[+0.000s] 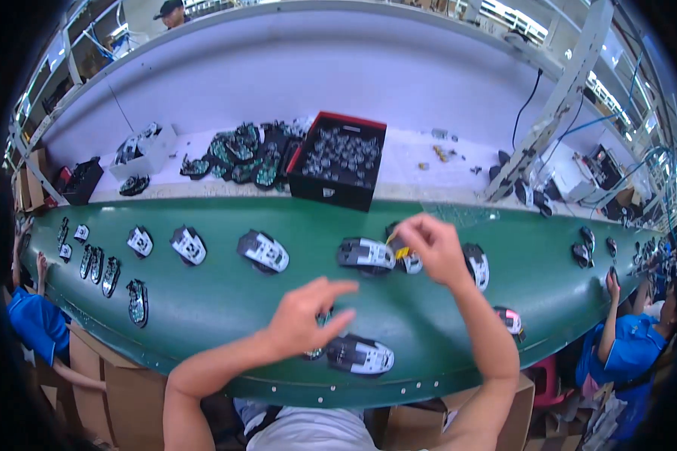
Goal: The person installs scroll wheels onto mouse circuit board bases, connects battery wires to mouse covers, attaches the covers to the bases, and places mouse components into a cardboard box.
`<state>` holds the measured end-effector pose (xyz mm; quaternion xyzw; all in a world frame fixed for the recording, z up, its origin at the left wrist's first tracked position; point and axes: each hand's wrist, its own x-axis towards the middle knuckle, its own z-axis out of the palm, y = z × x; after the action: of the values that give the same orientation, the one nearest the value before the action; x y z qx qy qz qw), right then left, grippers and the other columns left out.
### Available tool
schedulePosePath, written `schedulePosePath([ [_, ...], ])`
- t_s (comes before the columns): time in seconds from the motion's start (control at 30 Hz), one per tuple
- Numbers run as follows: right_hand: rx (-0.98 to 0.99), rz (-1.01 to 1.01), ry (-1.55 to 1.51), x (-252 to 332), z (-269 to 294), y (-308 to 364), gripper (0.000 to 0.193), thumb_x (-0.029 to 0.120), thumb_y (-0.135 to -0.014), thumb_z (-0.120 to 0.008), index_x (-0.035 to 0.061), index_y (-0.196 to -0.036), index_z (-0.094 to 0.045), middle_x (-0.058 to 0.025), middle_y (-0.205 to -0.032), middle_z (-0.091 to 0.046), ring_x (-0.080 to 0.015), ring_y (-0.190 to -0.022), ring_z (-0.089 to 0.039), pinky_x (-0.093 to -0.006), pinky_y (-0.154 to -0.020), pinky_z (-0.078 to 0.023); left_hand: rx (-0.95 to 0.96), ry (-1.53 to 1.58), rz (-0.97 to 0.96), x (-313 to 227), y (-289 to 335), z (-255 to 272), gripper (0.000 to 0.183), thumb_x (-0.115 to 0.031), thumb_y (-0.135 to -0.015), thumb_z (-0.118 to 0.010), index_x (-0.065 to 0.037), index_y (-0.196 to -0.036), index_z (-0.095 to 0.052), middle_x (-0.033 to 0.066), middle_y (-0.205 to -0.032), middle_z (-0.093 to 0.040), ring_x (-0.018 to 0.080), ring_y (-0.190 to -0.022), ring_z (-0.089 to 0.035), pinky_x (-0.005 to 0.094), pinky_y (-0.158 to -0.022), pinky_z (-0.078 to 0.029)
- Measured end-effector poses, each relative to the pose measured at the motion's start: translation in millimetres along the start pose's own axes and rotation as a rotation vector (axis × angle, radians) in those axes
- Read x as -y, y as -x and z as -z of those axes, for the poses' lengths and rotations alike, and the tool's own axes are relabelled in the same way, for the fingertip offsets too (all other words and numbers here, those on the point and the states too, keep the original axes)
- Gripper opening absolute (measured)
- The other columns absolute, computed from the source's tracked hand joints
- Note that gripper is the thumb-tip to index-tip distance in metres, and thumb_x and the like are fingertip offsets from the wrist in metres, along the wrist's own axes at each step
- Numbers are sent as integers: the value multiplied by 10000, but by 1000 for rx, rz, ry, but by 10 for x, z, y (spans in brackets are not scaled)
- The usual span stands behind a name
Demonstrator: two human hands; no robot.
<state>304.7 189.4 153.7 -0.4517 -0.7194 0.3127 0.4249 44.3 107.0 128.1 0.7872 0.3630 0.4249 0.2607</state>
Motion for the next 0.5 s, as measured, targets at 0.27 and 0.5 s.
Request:
schedulePosePath([
  [0.27,-157,-49,-109,718,-541,1179,81,12,-857,-682,-16,-930,-704,-111,-921,-689,-148,-763,-656,-240,-602,-509,153,258,1,-126,-31,-85,103,-110,-838,-722,-20,-887,-723,53,-679,-543,147,-582,-501,301,-536,-401],
  [0.5,-287,121,-27,774,-927,1435,102,11,-842,-704,-6,-941,-724,-120,-959,-643,-173,-877,-637,-278,-692,-502,211,383,14,-269,260,4,83,-79,-836,-712,-9,-880,-711,54,-668,-551,135,-576,-493,293,-516,-387],
])
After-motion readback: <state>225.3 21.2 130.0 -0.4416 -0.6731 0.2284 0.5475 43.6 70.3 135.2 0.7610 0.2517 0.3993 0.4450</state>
